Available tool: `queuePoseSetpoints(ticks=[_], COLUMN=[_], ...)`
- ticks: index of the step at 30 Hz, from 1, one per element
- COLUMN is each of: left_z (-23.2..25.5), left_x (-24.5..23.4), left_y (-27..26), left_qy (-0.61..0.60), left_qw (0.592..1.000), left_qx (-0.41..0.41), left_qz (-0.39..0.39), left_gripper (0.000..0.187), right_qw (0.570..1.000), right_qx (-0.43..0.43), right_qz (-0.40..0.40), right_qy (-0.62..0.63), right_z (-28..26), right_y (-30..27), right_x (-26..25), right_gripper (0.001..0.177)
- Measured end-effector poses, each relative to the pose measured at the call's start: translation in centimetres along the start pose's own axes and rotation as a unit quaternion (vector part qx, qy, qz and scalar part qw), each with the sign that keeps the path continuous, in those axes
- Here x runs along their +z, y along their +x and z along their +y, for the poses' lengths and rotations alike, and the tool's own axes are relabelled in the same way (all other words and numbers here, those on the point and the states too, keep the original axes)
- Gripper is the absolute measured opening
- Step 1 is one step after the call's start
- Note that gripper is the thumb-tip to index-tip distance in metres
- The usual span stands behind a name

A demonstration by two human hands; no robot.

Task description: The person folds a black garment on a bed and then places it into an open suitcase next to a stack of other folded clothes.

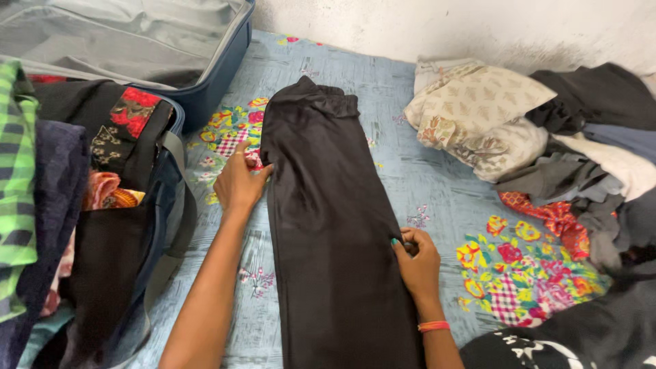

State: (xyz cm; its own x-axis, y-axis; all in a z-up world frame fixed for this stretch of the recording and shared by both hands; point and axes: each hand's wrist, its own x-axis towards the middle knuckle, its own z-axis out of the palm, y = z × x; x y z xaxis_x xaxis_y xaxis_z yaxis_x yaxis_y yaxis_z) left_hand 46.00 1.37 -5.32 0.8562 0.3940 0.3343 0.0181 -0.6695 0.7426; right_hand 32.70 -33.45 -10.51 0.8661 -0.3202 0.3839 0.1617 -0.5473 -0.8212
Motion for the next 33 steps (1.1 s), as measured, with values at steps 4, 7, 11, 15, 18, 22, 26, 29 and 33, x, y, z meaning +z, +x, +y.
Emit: queuePoseSetpoints(ticks=[4, 7, 11, 15, 18, 22, 26, 29, 33], left_z=[-2.5, -5.3, -6.7, -7.8, -8.1, -6.7, -3.5, -0.9, 1.5], left_x=[3.4, 5.4, 5.7, 5.8, 5.5, 3.6, 0.8, 0.0, -0.8], left_y=[2.3, 3.6, 5.3, 5.7, 6.6, 5.6, 3.5, 1.6, -0.9], left_qy=[0.02, -0.033, -0.369, -0.206, -0.334, -0.244, 0.03, 0.102, 0.128], left_qw=[1.0, 0.998, 0.922, 0.975, 0.907, 0.961, 0.999, 0.989, 0.968], left_qx=[0.011, 0.027, -0.119, -0.052, -0.11, -0.044, 0.035, 0.103, 0.206], left_qz=[-0.016, 0.044, -0.008, -0.064, -0.231, -0.125, -0.025, 0.014, 0.065], left_gripper=[0.028, 0.02, 0.015, 0.017, 0.024, 0.04, 0.037, 0.04, 0.048], right_qw=[1.0, 0.996, 0.996, 0.994, 0.995, 0.996, 0.998, 0.999, 1.0], right_qx=[-0.01, 0.088, 0.075, 0.057, 0.056, 0.072, 0.06, 0.049, -0.006], right_qz=[-0.002, -0.016, -0.022, -0.033, -0.03, -0.023, -0.01, -0.012, -0.028], right_qy=[0.003, 0.012, 0.032, 0.082, 0.075, 0.048, -0.016, -0.011, -0.011], right_z=[0.7, 1.4, 1.2, 0.8, 0.4, -0.5, -1.7, -1.7, -0.9], right_y=[-0.2, 0.2, 0.4, 0.3, 0.2, 0.2, 0.1, 0.1, 0.3], right_x=[0.2, -0.2, -0.3, -0.3, -0.3, -0.3, -0.2, -0.3, -0.4], right_gripper=[0.01, 0.013, 0.006, 0.007, 0.008, 0.009, 0.008, 0.009, 0.012])
